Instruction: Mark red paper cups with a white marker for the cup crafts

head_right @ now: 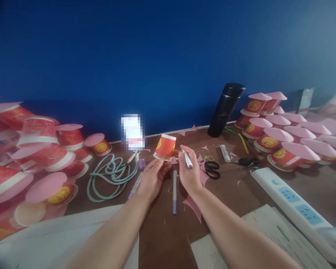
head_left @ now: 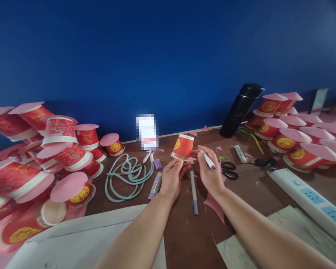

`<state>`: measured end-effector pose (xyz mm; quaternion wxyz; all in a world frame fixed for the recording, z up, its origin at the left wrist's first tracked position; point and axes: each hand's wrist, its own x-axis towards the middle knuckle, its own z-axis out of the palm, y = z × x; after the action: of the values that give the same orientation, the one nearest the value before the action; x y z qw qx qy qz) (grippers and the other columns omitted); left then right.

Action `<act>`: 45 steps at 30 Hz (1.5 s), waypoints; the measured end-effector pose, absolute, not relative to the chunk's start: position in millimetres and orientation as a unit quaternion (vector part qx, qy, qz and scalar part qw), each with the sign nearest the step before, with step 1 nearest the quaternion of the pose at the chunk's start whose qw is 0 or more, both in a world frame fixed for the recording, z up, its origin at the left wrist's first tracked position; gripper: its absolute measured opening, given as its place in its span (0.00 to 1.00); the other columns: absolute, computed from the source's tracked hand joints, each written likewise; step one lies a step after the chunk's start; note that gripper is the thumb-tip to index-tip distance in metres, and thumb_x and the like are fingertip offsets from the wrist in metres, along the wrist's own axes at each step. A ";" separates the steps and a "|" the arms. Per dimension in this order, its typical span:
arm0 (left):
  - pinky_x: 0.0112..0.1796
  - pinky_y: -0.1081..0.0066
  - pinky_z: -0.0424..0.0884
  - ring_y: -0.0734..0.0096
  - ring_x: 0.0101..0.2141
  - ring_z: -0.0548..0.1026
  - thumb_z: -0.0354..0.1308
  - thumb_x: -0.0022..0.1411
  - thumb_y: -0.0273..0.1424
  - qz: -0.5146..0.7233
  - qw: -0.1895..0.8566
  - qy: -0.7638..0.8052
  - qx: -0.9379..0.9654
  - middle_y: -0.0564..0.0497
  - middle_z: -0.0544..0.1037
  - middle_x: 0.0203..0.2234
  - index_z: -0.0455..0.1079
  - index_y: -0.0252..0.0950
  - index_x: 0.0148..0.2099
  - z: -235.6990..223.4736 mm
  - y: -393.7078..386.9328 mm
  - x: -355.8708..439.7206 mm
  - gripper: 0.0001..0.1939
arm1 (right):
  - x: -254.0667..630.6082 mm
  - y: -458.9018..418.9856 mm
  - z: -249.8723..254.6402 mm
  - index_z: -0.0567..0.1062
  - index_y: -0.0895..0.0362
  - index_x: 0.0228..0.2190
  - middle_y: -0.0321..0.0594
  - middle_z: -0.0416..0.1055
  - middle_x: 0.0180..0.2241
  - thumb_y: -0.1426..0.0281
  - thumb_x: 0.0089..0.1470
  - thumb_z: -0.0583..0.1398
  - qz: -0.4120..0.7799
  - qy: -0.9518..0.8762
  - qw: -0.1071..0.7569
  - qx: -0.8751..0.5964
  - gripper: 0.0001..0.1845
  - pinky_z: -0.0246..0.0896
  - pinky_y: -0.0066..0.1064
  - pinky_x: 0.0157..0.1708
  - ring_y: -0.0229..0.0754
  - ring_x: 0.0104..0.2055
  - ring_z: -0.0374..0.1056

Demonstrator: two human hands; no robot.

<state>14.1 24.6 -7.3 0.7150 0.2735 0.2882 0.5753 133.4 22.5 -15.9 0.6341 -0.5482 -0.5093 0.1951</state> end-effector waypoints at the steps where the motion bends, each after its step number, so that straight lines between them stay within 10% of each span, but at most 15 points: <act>1: 0.41 0.71 0.70 0.74 0.33 0.75 0.63 0.52 0.32 0.582 0.709 0.298 0.264 0.49 0.77 0.30 0.74 0.31 0.33 -7.4 25.7 14.0 0.08 | 134.4 20.8 -14.6 0.69 0.54 0.47 0.44 0.73 0.42 0.62 0.59 0.54 0.164 -0.521 0.642 -0.538 0.16 0.67 0.40 0.42 0.42 0.40 0.70; 6: 0.42 0.70 0.69 0.75 0.31 0.74 0.64 0.50 0.32 0.591 0.701 0.316 0.245 0.51 0.75 0.27 0.73 0.31 0.29 -10.2 31.2 12.7 0.07 | 135.6 7.9 -3.6 0.70 0.51 0.48 0.41 0.73 0.46 0.72 0.56 0.57 0.006 -0.660 0.583 -0.474 0.17 0.64 0.41 0.47 0.44 0.45 0.68; 45: 0.41 0.71 0.68 0.72 0.32 0.74 0.61 0.52 0.35 0.555 0.698 0.347 0.290 0.50 0.76 0.29 0.75 0.36 0.32 -12.9 34.0 11.4 0.08 | 135.0 11.4 -11.0 0.72 0.52 0.41 0.40 0.75 0.39 0.72 0.54 0.57 -0.005 -0.717 0.490 -0.496 0.12 0.60 0.42 0.46 0.43 0.41 0.69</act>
<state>11.4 34.0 -12.9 0.6983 0.2901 0.3472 0.5547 135.0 11.4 -11.0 0.4896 -0.4956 -0.7174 -0.0052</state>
